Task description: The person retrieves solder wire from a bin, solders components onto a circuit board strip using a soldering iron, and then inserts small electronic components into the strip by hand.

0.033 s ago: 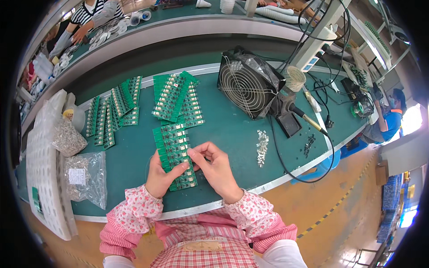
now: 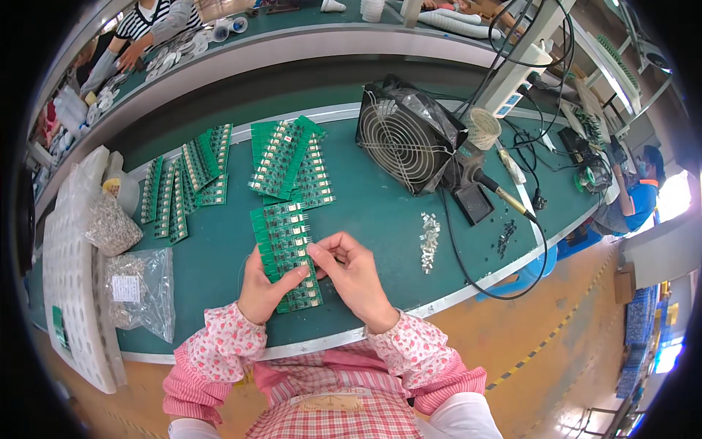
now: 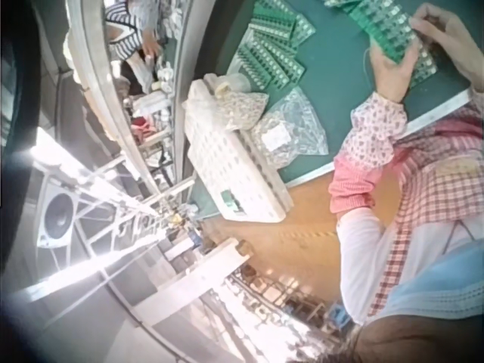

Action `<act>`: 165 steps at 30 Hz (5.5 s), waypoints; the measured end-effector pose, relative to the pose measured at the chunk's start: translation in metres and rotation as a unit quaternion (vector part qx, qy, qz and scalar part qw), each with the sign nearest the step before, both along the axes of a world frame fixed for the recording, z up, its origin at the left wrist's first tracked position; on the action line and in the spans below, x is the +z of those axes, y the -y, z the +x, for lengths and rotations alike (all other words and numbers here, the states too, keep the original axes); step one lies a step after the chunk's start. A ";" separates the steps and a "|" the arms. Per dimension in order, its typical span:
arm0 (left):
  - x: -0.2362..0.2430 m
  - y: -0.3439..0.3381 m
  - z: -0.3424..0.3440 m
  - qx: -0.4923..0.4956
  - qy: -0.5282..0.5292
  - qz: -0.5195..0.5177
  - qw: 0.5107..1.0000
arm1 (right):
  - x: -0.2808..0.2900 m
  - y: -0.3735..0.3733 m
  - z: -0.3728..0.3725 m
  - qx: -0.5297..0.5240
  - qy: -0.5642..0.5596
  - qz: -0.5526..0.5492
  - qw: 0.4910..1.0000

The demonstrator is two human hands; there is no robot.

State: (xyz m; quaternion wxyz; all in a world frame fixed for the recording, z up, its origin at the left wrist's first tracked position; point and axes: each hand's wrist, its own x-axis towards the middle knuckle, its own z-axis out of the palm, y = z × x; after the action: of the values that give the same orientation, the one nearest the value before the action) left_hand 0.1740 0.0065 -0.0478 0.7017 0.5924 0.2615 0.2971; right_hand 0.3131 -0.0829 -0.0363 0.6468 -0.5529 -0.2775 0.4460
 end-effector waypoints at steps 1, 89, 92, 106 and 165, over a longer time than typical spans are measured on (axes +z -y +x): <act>0.000 0.000 0.000 -0.003 0.000 0.004 1.000 | -0.001 0.001 0.001 0.000 0.000 -0.001 1.000; 0.007 -0.004 -0.001 -0.048 0.015 -0.007 0.999 | 0.014 0.012 0.010 -0.009 0.110 0.044 0.993; 0.006 -0.004 -0.001 -0.044 0.001 0.021 0.999 | 0.013 0.011 0.006 -0.031 0.100 0.042 0.994; 0.005 -0.003 -0.001 -0.042 0.012 0.010 0.999 | 0.008 0.006 0.007 -0.018 0.013 0.032 0.999; 0.003 -0.007 -0.003 -0.071 0.034 -0.069 0.994 | -0.002 0.070 0.069 -0.188 0.487 -0.036 0.852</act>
State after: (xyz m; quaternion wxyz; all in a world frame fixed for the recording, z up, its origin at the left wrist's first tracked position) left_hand 0.1707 0.0137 -0.0449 0.7691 0.5489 0.2145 0.2475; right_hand 0.3821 -0.1532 -0.0385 0.4802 -0.7638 -0.4312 -0.0011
